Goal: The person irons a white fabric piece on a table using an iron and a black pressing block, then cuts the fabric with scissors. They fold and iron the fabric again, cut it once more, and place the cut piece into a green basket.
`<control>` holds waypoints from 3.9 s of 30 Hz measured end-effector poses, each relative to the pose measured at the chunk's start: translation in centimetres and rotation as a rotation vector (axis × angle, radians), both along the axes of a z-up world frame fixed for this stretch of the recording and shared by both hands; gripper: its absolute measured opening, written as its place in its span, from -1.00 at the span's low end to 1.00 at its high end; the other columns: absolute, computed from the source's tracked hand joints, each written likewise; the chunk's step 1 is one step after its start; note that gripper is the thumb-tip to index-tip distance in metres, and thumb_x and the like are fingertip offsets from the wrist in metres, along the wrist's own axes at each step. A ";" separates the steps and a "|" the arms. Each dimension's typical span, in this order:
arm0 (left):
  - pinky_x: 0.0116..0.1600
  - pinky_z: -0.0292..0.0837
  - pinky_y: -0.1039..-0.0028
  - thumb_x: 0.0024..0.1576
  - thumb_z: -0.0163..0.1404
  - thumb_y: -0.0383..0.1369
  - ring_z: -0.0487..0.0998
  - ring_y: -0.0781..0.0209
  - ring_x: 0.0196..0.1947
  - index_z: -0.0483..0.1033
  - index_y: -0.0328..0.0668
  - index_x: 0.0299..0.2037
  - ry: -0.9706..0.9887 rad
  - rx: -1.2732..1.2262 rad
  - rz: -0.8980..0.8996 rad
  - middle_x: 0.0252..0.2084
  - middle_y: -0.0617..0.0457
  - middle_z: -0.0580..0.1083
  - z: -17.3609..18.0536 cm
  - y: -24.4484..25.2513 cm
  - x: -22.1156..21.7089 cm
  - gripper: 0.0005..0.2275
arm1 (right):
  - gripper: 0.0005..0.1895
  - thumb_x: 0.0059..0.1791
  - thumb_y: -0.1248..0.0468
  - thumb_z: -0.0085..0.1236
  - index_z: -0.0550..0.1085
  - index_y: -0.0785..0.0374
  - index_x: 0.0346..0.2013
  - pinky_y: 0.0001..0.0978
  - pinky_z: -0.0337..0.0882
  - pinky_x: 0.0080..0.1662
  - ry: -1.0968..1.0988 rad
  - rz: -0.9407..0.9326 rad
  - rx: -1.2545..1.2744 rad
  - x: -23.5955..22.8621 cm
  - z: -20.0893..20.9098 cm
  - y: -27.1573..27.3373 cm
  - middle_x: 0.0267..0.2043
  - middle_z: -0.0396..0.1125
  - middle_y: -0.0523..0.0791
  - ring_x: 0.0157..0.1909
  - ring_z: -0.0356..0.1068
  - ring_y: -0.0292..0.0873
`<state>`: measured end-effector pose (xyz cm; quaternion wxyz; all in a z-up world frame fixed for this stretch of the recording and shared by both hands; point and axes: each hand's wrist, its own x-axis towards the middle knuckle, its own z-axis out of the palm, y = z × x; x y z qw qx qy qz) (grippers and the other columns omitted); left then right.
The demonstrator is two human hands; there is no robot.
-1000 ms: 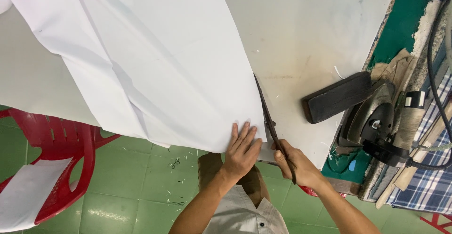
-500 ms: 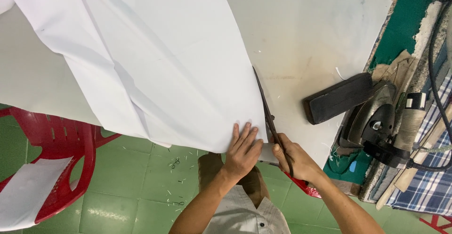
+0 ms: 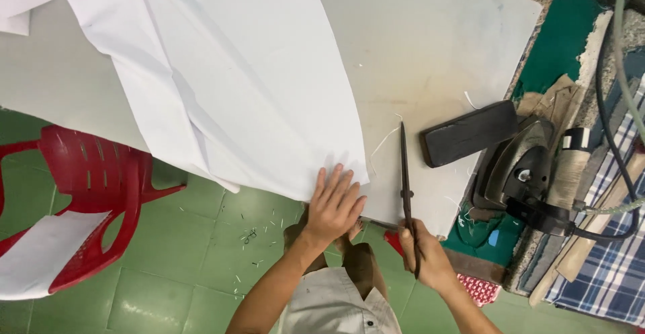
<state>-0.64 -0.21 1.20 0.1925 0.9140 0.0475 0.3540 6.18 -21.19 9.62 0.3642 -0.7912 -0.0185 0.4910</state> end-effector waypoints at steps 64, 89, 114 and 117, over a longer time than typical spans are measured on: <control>0.45 0.17 -0.13 0.34 -0.19 -0.49 0.39 -0.36 0.30 0.27 -0.29 -0.24 0.239 -0.282 -0.128 0.17 -0.45 0.43 0.0 5.1 3.6 -0.91 | -0.11 -0.14 -0.43 -0.41 0.32 -0.02 0.28 -0.46 0.33 0.03 0.367 0.403 -0.073 5.3 0.8 2.0 -0.15 0.42 -0.24 -0.07 0.43 -0.29; 0.50 0.09 -0.12 0.36 -0.31 -0.44 0.32 -0.38 0.36 0.26 -0.33 -0.22 0.169 -0.604 -0.216 0.23 -0.49 0.39 0.3 6.2 3.2 -0.85 | -0.24 -0.06 -0.34 -0.36 0.32 0.22 0.05 -0.37 0.38 -0.55 0.194 0.181 0.089 5.9 -1.1 11.9 -0.65 0.22 -0.14 -0.67 0.27 -0.23; 0.03 0.30 0.21 0.03 0.32 -0.09 0.38 -0.08 -0.02 0.45 -0.20 -0.17 0.483 -0.024 0.118 -0.06 -0.07 0.40 -0.3 10.4 10.7 -0.59 | -0.36 0.06 -0.12 -0.28 0.26 0.23 0.29 -0.36 0.34 -0.41 0.244 0.042 0.175 5.6 -2.6 4.2 -0.43 0.19 -0.16 -0.53 0.18 -0.25; 0.00 0.30 0.12 0.19 0.19 -0.38 0.40 -0.07 -0.05 0.41 -0.16 -0.32 0.343 -0.110 0.093 -0.12 -0.04 0.39 -0.3 10.3 10.5 -0.82 | -0.28 0.00 -0.27 -0.35 0.32 0.20 0.15 -0.35 0.25 -0.37 0.283 0.192 0.100 6.9 1.0 7.1 -0.48 0.16 -0.17 -0.49 0.15 -0.25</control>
